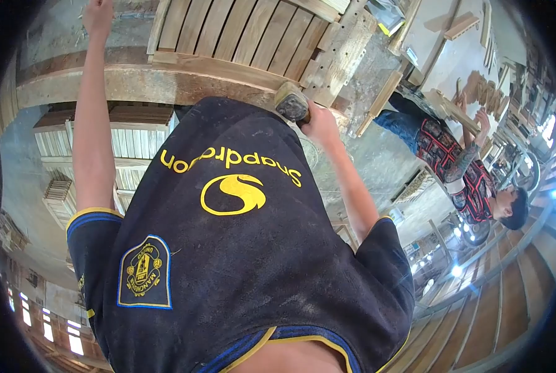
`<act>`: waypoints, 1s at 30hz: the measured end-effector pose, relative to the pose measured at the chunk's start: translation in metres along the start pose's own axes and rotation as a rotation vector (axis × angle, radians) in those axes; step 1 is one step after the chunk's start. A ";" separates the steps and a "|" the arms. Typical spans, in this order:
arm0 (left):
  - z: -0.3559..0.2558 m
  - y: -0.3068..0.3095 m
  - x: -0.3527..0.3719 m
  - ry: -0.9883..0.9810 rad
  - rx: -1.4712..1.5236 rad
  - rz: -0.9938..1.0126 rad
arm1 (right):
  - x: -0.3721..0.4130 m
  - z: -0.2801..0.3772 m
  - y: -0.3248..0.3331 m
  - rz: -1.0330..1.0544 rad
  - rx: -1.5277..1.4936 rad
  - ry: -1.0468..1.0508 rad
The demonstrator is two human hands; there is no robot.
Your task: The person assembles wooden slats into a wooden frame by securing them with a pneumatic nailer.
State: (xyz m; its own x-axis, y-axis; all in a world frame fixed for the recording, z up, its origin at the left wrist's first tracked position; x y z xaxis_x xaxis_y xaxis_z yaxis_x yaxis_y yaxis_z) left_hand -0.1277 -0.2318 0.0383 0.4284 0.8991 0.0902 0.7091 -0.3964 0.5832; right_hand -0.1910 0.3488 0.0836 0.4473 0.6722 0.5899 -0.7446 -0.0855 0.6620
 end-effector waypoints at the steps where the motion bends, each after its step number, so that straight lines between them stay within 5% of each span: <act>1: 0.000 -0.001 0.000 0.088 0.058 0.045 | 0.003 -0.004 -0.001 -0.004 -0.001 -0.008; 13: 0.006 -0.003 -0.008 -0.102 -0.070 0.017 | 0.010 -0.006 0.010 -0.025 -0.017 -0.096; 16: 0.013 -0.003 -0.010 -0.182 -0.099 -0.035 | 0.014 -0.022 0.017 -0.116 -0.071 -0.067; 18: 0.016 0.006 -0.007 -0.090 -0.148 -0.029 | 0.024 -0.053 0.027 -0.214 -0.299 -0.333; 22: 0.011 0.008 -0.001 -0.012 -0.437 -0.203 | 0.025 -0.109 0.074 -0.523 -0.425 -0.444; 23: 0.000 0.004 0.004 -0.031 -0.528 -0.152 | 0.024 -0.129 0.083 -0.607 -0.411 -0.441; 25: 0.036 -0.020 -0.016 -0.344 -0.778 0.405 | 0.015 -0.174 0.084 -0.632 -0.762 -0.614; 27: -0.009 -0.017 0.013 -0.144 -1.340 1.118 | 0.003 -0.196 0.099 -0.661 -0.822 -0.584; 28: -0.055 -0.016 0.016 -0.176 -1.369 1.113 | -0.003 -0.223 0.090 -0.631 -1.066 -0.544; 30: -0.109 -0.014 0.029 0.299 -1.270 1.296 | 0.002 -0.237 0.087 -0.567 -1.256 -0.533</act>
State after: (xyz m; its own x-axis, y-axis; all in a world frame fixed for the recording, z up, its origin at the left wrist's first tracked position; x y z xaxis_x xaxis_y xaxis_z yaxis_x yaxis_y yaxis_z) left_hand -0.1860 -0.1804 0.1205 0.0930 0.2349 0.9676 -0.8081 -0.5500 0.2112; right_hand -0.3729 0.5169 0.0327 0.7366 0.0304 0.6756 -0.2190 0.9559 0.1958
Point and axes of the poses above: each hand's wrist, its own x-axis away from the middle knuckle, its own y-axis out of the back of the hand, z = x × y, the point moved 6 cm from there along -x, towards the middle knuckle, and after that the axes turned 10 degrees about y, right-handed, at the moved point
